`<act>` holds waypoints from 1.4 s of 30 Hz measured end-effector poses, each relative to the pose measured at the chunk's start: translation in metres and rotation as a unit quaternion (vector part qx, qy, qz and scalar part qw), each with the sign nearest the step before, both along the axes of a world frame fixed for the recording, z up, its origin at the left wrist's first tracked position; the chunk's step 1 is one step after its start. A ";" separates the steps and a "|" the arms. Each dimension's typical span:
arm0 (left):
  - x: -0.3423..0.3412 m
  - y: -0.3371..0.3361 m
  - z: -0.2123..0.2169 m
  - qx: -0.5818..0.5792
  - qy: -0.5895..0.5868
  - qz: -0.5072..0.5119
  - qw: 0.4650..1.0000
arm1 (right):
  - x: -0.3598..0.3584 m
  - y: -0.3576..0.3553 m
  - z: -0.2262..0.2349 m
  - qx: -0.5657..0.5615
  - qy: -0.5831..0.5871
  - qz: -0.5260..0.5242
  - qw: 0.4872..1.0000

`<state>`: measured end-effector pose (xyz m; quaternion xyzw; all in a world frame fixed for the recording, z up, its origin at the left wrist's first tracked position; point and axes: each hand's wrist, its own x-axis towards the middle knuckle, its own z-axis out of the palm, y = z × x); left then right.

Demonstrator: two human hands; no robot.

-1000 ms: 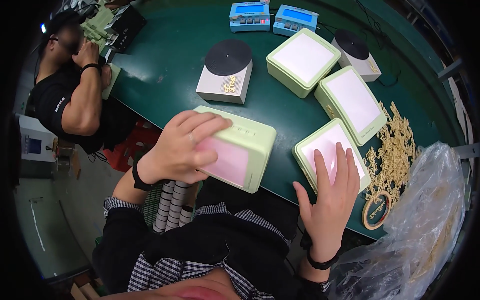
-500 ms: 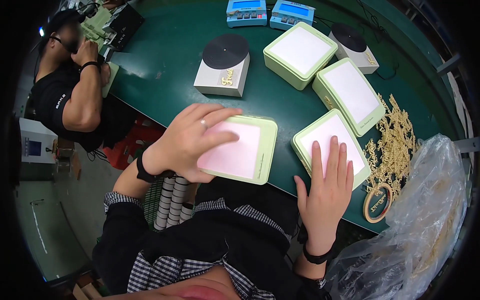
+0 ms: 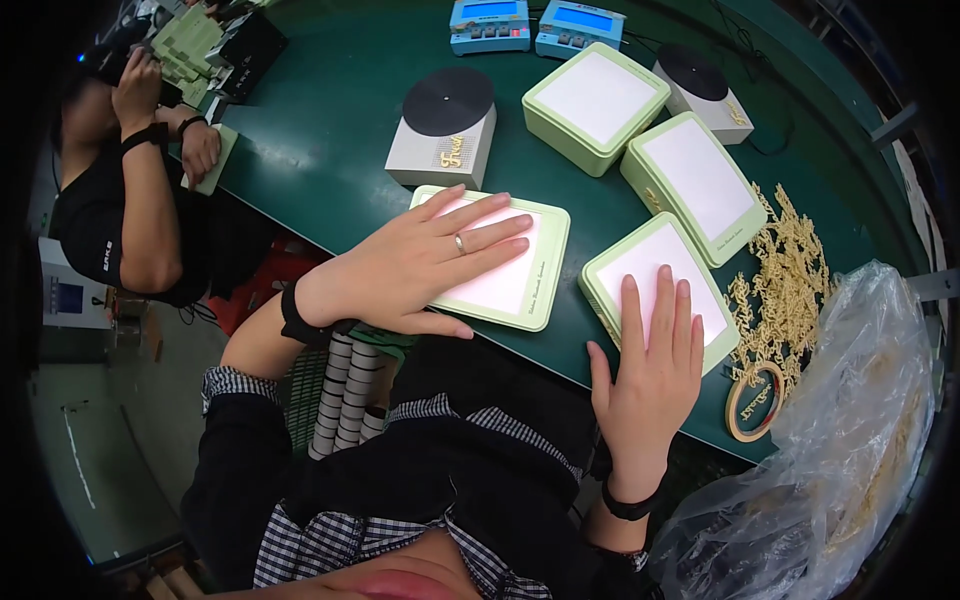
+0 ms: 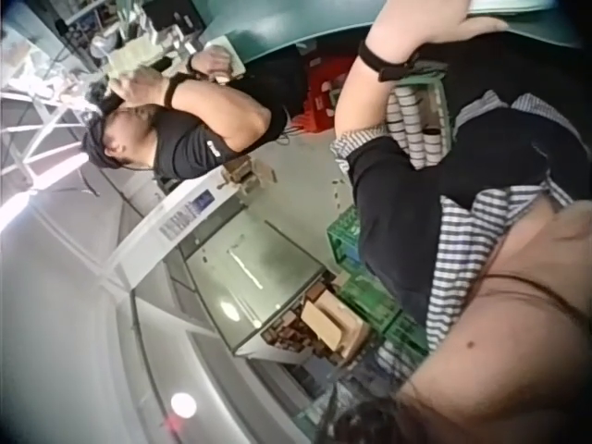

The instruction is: The person picks up a speaker and presses a decorative label onto the front by hand. They then turn the speaker over, press buttons on the back, and set it down on the table before picking up another speaker to repeat the process.

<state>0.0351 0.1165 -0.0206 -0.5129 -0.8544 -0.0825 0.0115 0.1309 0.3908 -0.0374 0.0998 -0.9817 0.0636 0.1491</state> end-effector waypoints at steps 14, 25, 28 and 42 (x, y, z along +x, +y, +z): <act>-0.079 -0.012 0.006 0.087 -0.055 0.521 0.847 | -0.002 -0.002 -0.006 0.000 0.056 -0.002 0.998; -0.102 -0.041 -0.014 0.057 -0.022 0.481 0.875 | -0.001 -0.003 -0.006 -0.035 0.074 0.004 0.997; -0.086 -0.062 -0.008 0.240 -0.087 0.440 0.861 | 0.002 0.001 -0.004 -0.042 0.060 0.003 0.997; 0.061 -0.101 0.027 0.718 -0.424 -0.094 0.544 | 0.001 -0.003 -0.001 -0.029 0.054 0.004 0.998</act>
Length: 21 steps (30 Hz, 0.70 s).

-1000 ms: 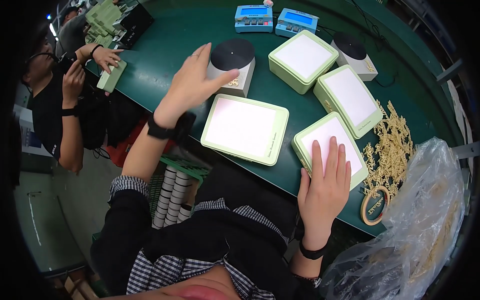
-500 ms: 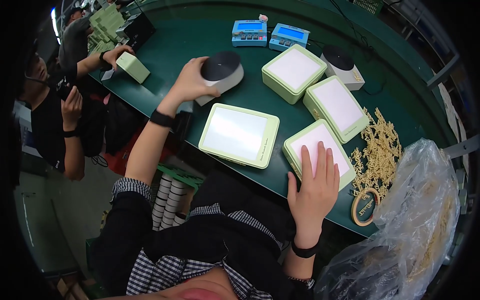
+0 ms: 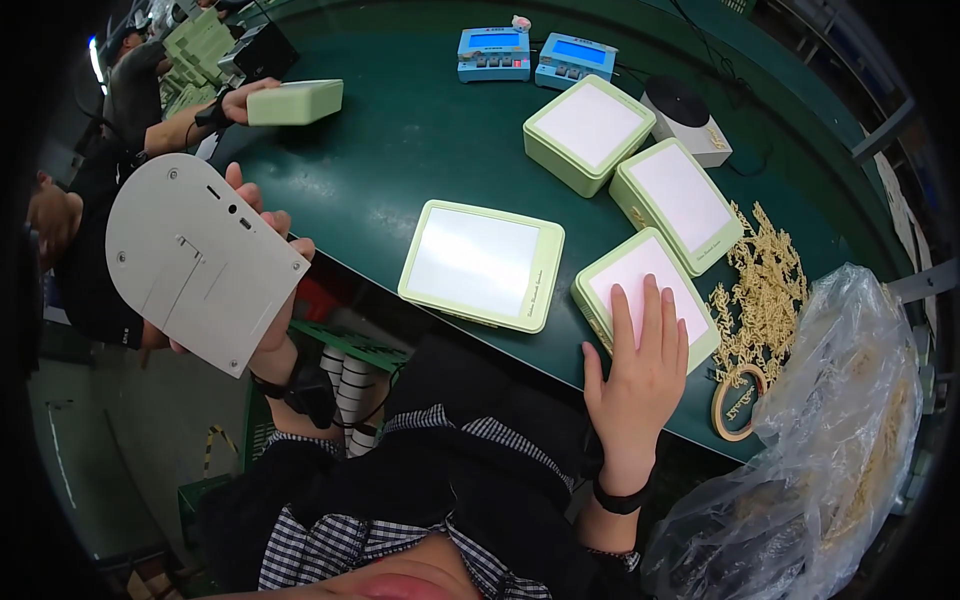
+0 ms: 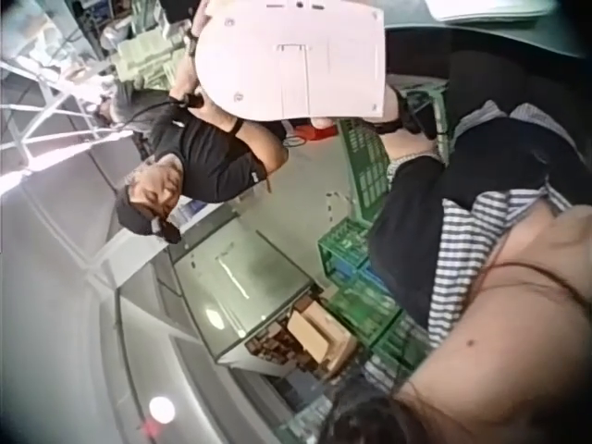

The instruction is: The person picks up a speaker and presses a decorative label onto the front by hand. They then turn the speaker over, press buttons on the back, and set it down on the table before picking up another speaker to repeat the process.

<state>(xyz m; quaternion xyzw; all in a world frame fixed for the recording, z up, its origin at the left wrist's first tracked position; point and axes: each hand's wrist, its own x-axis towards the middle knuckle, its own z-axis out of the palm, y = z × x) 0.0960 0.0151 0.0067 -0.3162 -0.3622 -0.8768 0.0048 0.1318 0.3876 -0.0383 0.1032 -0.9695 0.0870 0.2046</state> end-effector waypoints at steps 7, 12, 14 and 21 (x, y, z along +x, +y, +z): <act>0.010 0.012 -0.044 0.134 -0.043 0.018 0.990 | 0.000 -0.004 -0.001 0.009 -0.014 -0.007 1.000; 0.015 0.014 -0.056 0.122 -0.030 0.041 0.991 | -0.002 -0.002 -0.003 0.011 -0.013 -0.004 1.000; 0.028 0.004 -0.072 0.136 -0.139 0.226 0.955 | -0.001 -0.002 -0.001 0.022 -0.010 -0.007 1.000; 0.042 -0.024 -0.105 0.126 -0.144 0.308 0.932 | -0.001 -0.003 -0.002 0.024 -0.004 -0.008 1.000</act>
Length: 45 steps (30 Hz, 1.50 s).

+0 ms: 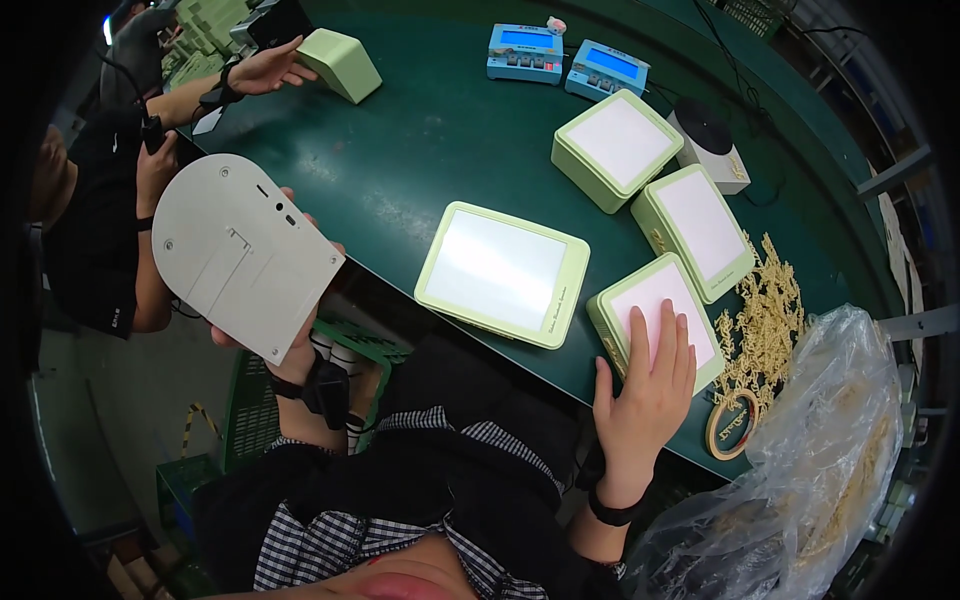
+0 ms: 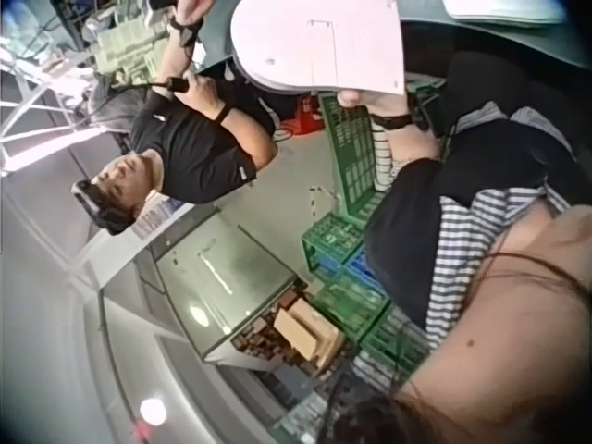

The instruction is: The person picks up a speaker and presses a decorative label onto the front by hand. They then turn the speaker over, press buttons on the back, and set it down on the table before picking up another speaker to repeat the process.

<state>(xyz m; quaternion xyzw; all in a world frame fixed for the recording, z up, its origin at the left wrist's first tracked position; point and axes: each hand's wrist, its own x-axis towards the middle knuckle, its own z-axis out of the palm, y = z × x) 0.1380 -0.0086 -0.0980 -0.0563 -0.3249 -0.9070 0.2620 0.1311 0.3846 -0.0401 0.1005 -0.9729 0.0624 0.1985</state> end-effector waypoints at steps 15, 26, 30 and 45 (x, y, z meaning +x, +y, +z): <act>-0.018 0.018 0.006 -0.033 0.157 -0.194 0.968 | -0.005 0.001 0.001 -0.010 -0.003 0.000 1.000; -0.011 0.016 -0.003 -0.015 0.119 -0.188 0.975 | -0.005 0.002 0.001 -0.015 0.001 0.004 1.000; -0.011 0.019 -0.003 -0.010 0.110 -0.189 0.976 | -0.006 0.003 0.001 -0.016 -0.001 0.007 1.000; -0.009 0.086 0.070 -0.181 -0.073 -0.243 0.950 | 0.000 -0.031 0.025 -0.396 -0.044 0.228 0.888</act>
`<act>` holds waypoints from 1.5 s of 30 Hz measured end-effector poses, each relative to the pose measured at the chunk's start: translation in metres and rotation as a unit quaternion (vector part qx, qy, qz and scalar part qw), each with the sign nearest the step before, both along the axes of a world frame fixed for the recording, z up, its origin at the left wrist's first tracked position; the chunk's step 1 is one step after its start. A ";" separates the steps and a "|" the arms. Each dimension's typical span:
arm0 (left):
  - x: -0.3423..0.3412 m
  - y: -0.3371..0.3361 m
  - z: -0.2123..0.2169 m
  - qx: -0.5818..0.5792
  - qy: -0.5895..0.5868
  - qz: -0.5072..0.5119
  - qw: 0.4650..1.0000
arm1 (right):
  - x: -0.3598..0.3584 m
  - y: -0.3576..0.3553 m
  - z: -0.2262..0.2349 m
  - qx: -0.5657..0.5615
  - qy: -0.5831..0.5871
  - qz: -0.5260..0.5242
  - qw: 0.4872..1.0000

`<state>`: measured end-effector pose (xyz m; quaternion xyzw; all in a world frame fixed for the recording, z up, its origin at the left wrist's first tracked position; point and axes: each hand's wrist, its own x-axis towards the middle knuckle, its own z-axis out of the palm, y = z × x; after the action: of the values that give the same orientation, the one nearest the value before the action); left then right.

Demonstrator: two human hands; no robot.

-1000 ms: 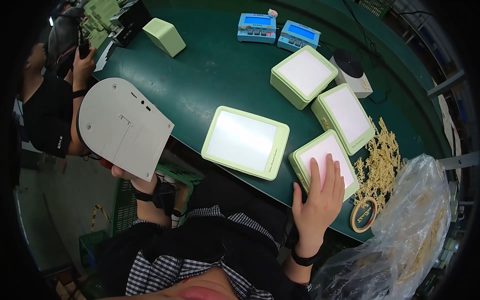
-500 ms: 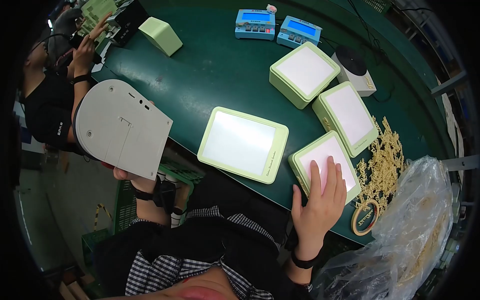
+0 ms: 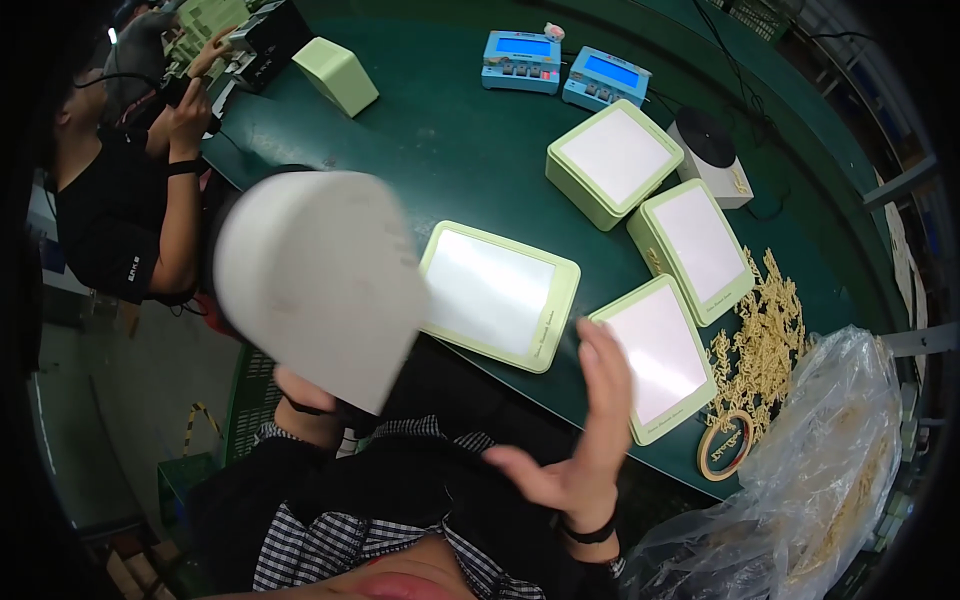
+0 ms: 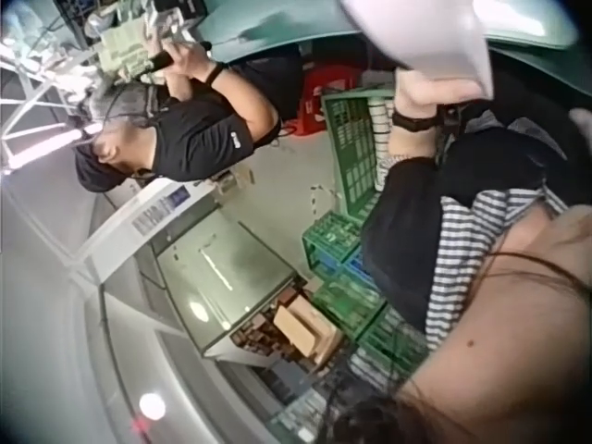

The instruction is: The person picks up a speaker and presses a decorative label onto the front by hand. They then turn the speaker over, press buttons on the back, and set it down on the table before picking up another speaker to repeat the process.

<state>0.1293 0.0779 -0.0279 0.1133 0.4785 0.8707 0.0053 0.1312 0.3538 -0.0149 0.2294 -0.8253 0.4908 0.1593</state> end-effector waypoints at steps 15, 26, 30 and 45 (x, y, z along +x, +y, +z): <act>-0.031 0.110 0.006 -0.343 0.290 -0.031 0.893 | 0.030 -0.003 -0.044 -0.369 -0.272 0.033 0.888; -0.070 0.120 0.051 -0.356 0.468 -0.138 0.797 | 0.047 0.035 -0.048 -0.448 -0.193 -0.028 0.873; -0.096 0.126 0.067 -0.360 0.478 -0.259 0.758 | 0.041 0.048 -0.042 -0.465 -0.157 -0.041 0.870; -0.279 0.100 0.030 -0.792 0.203 -0.178 0.547 | 0.069 0.091 -0.048 -0.499 -0.009 -0.187 0.846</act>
<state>-0.1501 0.1780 0.0020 0.3200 0.9325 0.0735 0.1502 0.1999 0.4449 -0.0630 -0.0445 -0.4974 0.7995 0.3339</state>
